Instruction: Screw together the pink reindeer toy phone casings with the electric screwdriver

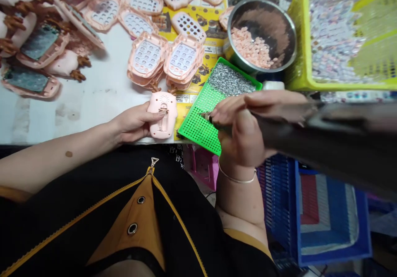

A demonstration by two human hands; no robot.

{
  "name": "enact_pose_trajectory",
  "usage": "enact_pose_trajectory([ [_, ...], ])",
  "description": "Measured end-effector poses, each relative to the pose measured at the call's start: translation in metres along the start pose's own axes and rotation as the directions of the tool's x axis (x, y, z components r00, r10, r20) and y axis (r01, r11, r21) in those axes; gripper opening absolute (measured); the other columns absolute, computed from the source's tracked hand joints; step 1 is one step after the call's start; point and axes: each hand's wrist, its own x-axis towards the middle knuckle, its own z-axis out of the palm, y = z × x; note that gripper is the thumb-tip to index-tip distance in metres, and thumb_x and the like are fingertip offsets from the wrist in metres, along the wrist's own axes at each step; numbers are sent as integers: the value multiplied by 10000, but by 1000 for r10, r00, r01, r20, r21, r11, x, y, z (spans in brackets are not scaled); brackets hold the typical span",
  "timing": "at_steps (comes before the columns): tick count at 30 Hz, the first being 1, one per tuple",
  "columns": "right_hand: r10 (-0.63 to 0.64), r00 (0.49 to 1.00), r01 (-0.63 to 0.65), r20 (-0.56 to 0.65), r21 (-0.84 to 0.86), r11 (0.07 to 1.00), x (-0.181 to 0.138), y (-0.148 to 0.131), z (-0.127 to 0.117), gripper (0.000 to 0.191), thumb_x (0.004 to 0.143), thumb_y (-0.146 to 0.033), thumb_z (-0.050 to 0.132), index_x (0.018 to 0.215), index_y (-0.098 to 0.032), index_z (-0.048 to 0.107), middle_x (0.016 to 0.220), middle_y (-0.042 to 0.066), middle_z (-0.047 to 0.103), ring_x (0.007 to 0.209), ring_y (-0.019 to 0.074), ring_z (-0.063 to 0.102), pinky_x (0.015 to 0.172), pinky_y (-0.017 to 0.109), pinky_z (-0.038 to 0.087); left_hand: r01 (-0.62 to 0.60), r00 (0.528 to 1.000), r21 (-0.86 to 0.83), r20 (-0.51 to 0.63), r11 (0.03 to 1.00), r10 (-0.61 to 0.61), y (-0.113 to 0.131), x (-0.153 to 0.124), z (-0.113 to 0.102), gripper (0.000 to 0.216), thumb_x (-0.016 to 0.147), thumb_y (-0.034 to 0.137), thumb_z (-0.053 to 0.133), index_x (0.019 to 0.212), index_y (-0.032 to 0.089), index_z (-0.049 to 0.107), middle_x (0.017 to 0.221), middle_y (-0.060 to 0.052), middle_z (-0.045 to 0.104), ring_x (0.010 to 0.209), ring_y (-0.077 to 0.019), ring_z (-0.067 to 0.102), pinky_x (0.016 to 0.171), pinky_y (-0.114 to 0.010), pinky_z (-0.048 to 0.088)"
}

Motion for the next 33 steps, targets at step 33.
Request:
enact_pose_trajectory([
  [33, 179, 950, -243, 255, 246, 938, -34, -18, 61, 81, 828, -284, 734, 899, -262, 700, 541, -74, 505, 416, 119, 480, 425, 282, 445, -96, 988, -21, 115, 995, 98, -14, 3, -2, 450, 723, 64, 752, 1117, 185, 570, 941, -66, 709, 809, -202, 675, 755, -361, 553],
])
